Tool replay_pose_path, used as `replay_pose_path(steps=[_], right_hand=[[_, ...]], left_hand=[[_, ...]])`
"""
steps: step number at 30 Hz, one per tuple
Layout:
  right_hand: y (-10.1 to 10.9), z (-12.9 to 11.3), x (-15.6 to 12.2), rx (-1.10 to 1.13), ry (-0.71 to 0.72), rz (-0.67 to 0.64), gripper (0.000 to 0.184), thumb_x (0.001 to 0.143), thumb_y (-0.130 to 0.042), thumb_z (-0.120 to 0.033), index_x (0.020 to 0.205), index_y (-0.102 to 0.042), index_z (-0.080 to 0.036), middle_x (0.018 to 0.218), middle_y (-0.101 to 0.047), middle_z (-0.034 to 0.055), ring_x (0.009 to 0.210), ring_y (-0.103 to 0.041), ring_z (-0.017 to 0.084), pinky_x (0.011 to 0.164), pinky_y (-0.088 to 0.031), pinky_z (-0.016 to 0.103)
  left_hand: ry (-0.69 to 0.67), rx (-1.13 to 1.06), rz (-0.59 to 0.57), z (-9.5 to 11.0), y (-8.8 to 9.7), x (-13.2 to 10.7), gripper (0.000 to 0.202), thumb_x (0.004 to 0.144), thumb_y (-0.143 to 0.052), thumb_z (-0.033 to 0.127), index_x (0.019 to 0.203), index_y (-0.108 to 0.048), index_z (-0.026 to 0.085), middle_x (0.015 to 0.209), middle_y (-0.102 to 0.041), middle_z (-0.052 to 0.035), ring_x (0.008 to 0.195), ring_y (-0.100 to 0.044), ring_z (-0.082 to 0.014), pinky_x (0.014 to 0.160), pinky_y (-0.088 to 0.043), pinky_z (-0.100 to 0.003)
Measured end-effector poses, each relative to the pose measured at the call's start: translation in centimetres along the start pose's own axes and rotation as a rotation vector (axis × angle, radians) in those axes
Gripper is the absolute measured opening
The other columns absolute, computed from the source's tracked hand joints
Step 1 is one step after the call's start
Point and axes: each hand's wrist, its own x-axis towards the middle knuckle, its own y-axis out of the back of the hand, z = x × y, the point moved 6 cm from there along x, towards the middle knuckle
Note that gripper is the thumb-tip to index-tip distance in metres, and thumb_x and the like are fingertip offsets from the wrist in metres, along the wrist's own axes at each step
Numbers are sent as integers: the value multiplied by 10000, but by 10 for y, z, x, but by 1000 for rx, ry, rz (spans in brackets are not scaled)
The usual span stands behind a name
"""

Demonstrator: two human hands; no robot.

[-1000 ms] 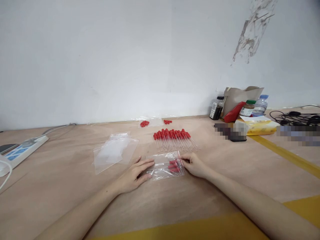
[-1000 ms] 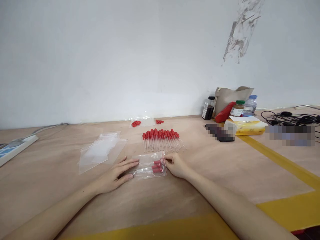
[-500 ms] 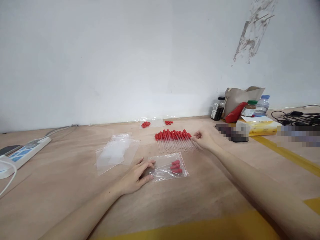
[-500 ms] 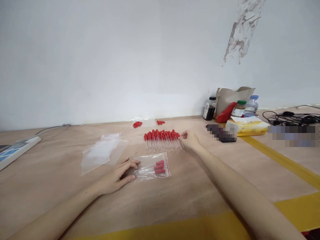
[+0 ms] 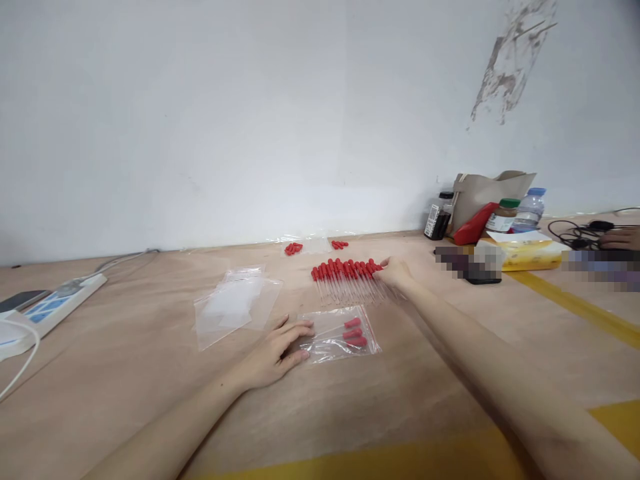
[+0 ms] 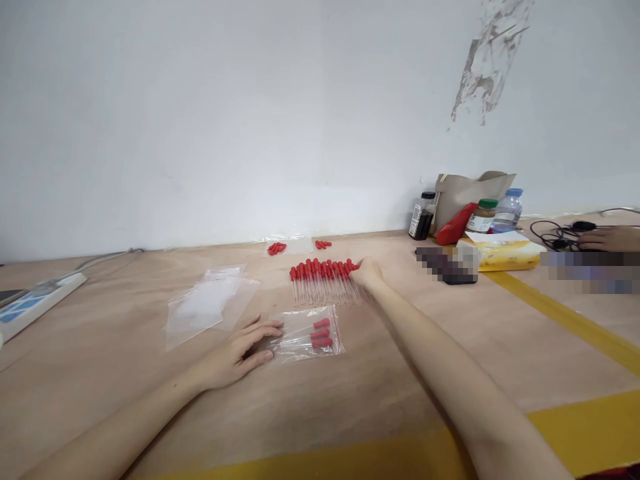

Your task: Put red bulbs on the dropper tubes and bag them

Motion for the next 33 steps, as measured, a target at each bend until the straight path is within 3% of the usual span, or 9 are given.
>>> replay_pose_path(steps=[5,10,14,19,26,33], right_hand=[[18,-5,-8,62,13,15,505,601,-621,-255,1061,-528,-69,815,-629,112,738,-592,186,571,-420,229],[25,0,-48,494,119,-76,680,670,-525,-212,1282,-240,-134,542,-495,-64,426,-512,118,417,-405,220],[12,14,-77,824,85,-59,631,631,-556,-222,1183,-250,-198,579,-444,-100,430,-531,107,426,-470,237],[-9,20,-89,1034,-18,-31,480,602,-604,-221,965,-291,-243,613,-488,-99,468,-572,108,477,-517,252],[-27,10,-107,1121,-64,-251,411,647,-619,-267,929,-321,-232,566,-527,-93,509,-607,123,532,-526,272],[-24,15,-113,1178,-86,-293,366,645,-637,-270,907,-386,-217,620,-557,-64,536,-606,113,556,-521,267]], left_hand=[[11,-9,-11,0,0,0,300,881,-418,341,1164,-454,248,1271,-472,-41,1192,-407,-176,1072,-159,-435],[7,0,-9,-2,-1,0,298,880,-420,343,1162,-455,255,1276,-466,-36,1194,-401,-179,1067,-173,-436],[8,6,-2,-2,0,0,298,880,-418,351,1157,-461,252,1272,-469,-43,1192,-401,-185,1053,-210,-434],[0,14,-4,-2,0,0,312,883,-411,350,1178,-445,256,1270,-473,-34,1188,-409,-180,1063,-201,-425],[6,19,0,-2,-1,0,320,880,-414,358,1187,-434,270,1265,-479,-23,1189,-406,-180,1061,-203,-426],[17,14,-12,-1,1,1,329,883,-409,347,1200,-423,261,1264,-478,-26,1190,-401,-185,1069,-189,-428]])
